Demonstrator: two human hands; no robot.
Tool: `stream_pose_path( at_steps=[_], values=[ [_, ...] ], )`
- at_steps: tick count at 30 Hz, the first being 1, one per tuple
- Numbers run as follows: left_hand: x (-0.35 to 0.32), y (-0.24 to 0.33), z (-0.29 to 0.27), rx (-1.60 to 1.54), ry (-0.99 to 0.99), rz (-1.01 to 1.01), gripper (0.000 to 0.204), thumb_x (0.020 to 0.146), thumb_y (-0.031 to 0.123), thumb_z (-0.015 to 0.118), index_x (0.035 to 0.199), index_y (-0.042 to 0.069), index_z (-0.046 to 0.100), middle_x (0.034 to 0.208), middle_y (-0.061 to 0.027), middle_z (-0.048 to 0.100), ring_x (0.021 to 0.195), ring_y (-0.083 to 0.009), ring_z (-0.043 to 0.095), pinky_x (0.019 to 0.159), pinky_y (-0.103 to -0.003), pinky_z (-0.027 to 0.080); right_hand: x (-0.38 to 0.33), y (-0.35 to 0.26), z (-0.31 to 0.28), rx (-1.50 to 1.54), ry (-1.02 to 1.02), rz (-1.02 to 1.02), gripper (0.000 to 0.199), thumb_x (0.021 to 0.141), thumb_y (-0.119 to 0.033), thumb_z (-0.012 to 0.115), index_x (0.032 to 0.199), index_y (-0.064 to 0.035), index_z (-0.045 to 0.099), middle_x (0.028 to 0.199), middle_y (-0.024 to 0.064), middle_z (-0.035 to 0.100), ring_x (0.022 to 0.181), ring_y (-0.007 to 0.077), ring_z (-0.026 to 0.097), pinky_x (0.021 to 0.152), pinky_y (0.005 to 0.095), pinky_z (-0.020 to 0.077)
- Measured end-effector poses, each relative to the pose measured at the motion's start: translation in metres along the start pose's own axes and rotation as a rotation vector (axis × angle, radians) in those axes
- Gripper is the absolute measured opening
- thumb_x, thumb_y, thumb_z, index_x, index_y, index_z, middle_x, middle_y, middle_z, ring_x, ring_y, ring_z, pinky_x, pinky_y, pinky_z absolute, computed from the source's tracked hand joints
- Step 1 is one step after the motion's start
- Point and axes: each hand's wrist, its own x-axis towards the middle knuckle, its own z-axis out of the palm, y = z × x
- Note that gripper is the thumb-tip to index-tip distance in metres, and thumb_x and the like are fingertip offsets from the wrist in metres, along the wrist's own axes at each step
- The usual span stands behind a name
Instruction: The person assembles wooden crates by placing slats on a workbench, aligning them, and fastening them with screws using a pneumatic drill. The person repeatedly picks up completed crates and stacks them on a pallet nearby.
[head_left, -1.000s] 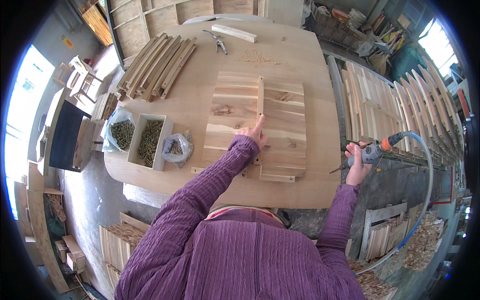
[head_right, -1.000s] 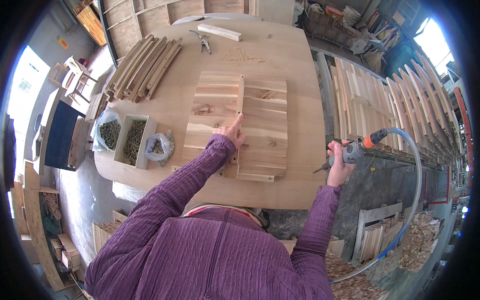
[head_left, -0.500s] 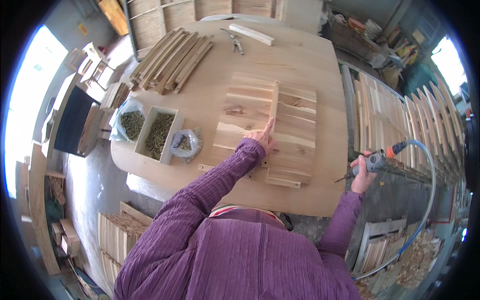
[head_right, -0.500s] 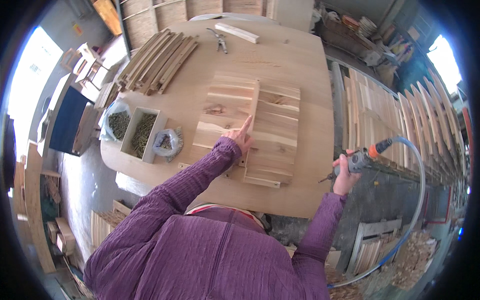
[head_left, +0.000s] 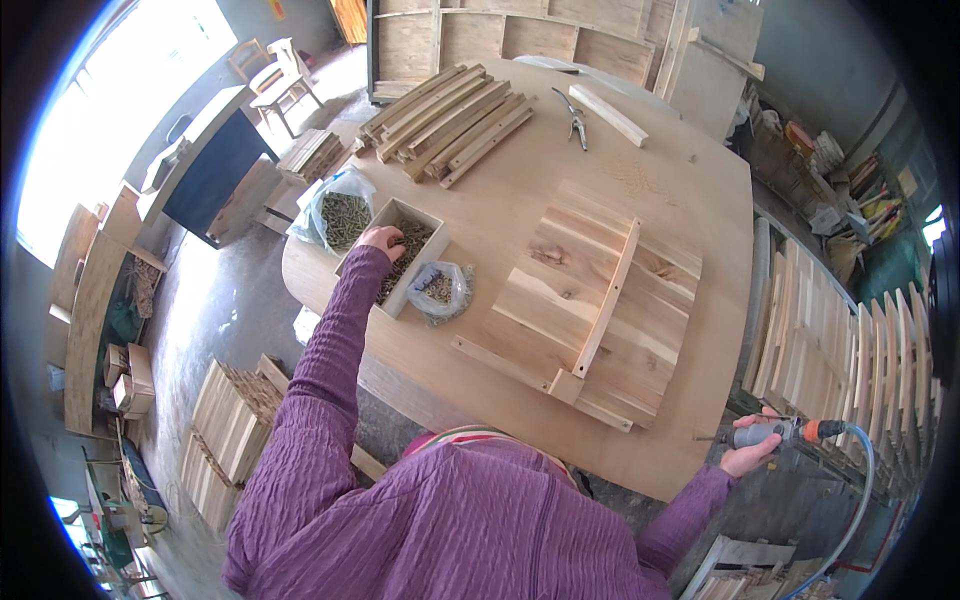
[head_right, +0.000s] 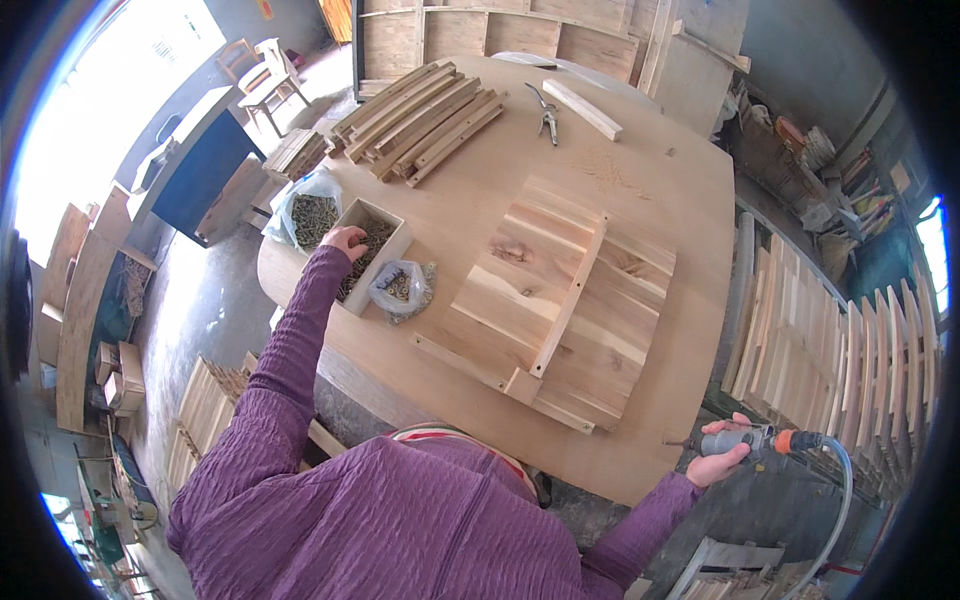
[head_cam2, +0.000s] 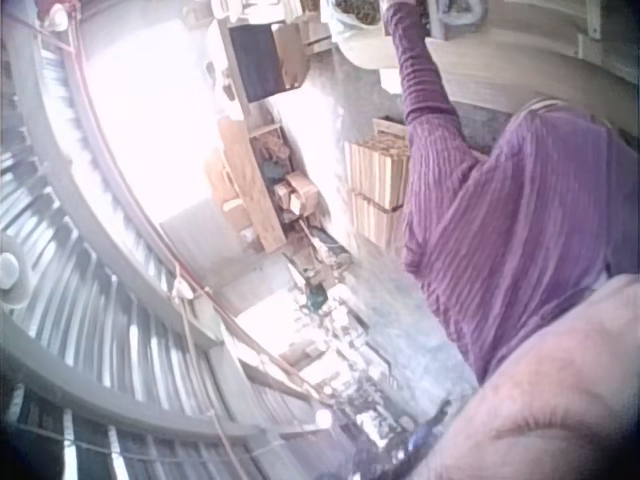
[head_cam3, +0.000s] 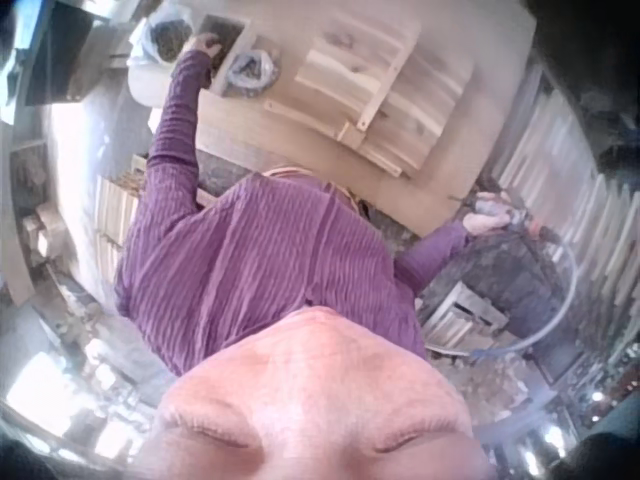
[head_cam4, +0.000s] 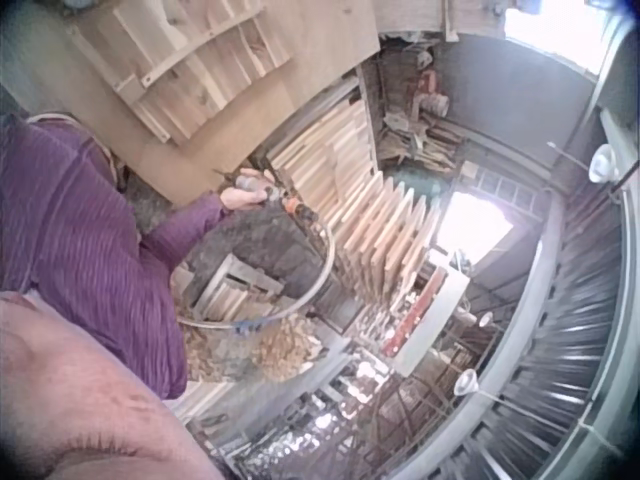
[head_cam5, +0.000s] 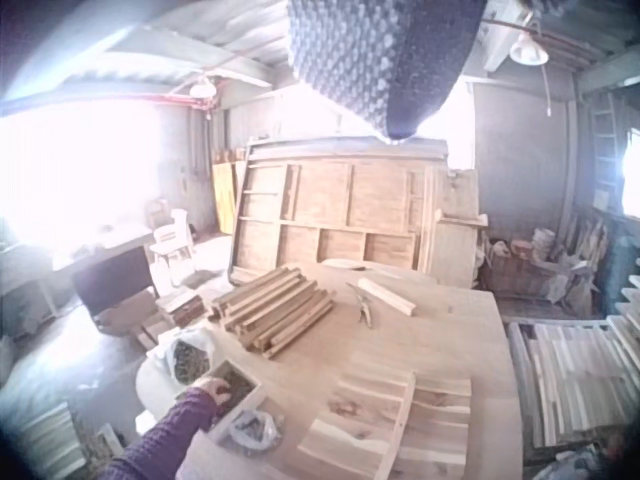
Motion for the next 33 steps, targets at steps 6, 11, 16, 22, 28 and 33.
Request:
stream_pose_path(
  at_steps=[6,11,16,22,28,33],
  values=[
    [0.02,0.015,0.025,0.153,-0.049,0.097,0.045,0.069,0.025,0.068,0.111,0.017,0.056,0.107,-0.007,0.054,0.108,-0.0262,0.046,0.092,-0.036,0.04,0.004,-0.003,-0.001,0.013,0.028,0.043,0.059,0.083,-0.058,0.041,0.098,-0.001,0.049,0.059,0.0065,0.048,0.053,0.0167,0.048,0.052,0.0283,0.0404],
    [0.045,0.004,0.032,0.274,-0.159,-0.041,0.046,0.068,0.025,0.068,0.112,0.019,0.054,0.107,-0.0092,0.055,0.105,-0.0273,0.049,0.091,-0.038,0.041,0.008,-0.003,0.005,0.077,0.046,0.068,0.055,0.085,-0.054,0.04,0.097,-0.0016,0.049,0.057,0.0063,0.047,0.051,0.0168,0.048,0.051,0.0288,0.0408],
    [0.048,-0.003,0.031,0.161,-0.15,0.051,0.03,0.065,0.025,0.068,0.091,0.01,0.064,0.092,-0.0119,0.062,0.089,-0.0288,0.059,0.08,-0.036,0.046,0.007,-0.003,-0.007,0.051,0.088,0.055,0.057,0.086,-0.055,0.038,0.099,-0.0004,0.049,0.061,0.0058,0.047,0.055,0.0156,0.048,0.051,0.0276,0.0421],
    [0.016,-0.036,0.016,-0.541,0.002,-0.198,0.026,0.069,0.026,0.07,0.082,0.004,0.067,0.071,-0.0059,0.064,0.068,-0.0157,0.062,0.065,-0.029,0.049,0.008,-0.003,-0.004,0.047,0.094,0.042,0.057,0.086,-0.054,0.037,0.099,0.0004,0.048,0.059,0.0058,0.046,0.055,0.0155,0.048,0.053,0.0284,0.0421],
    [-0.003,-0.029,0.019,-1.357,-0.076,-0.328,0.018,0.084,0.013,0.058,0.097,0.001,0.054,0.088,-0.009,0.064,0.079,-0.0179,0.063,0.07,-0.031,0.053,0.01,-0.007,-0.004,0.034,0.066,0.081,0.057,0.085,-0.055,0.039,0.098,-0.0001,0.049,0.06,0.0057,0.047,0.055,0.0157,0.048,0.053,0.0288,0.0416],
    [-0.008,-0.036,0.016,-1.411,-0.046,-0.362,0.015,0.085,0.015,0.058,0.096,0.005,0.054,0.095,-0.0078,0.062,0.083,-0.017,0.062,0.068,-0.03,0.052,0.013,-0.002,0.002,0.017,0.062,0.068,0.053,0.087,-0.051,0.04,0.098,-0.0004,0.049,0.058,0.0061,0.048,0.05,0.0161,0.048,0.049,0.0288,0.042]
  ],
)
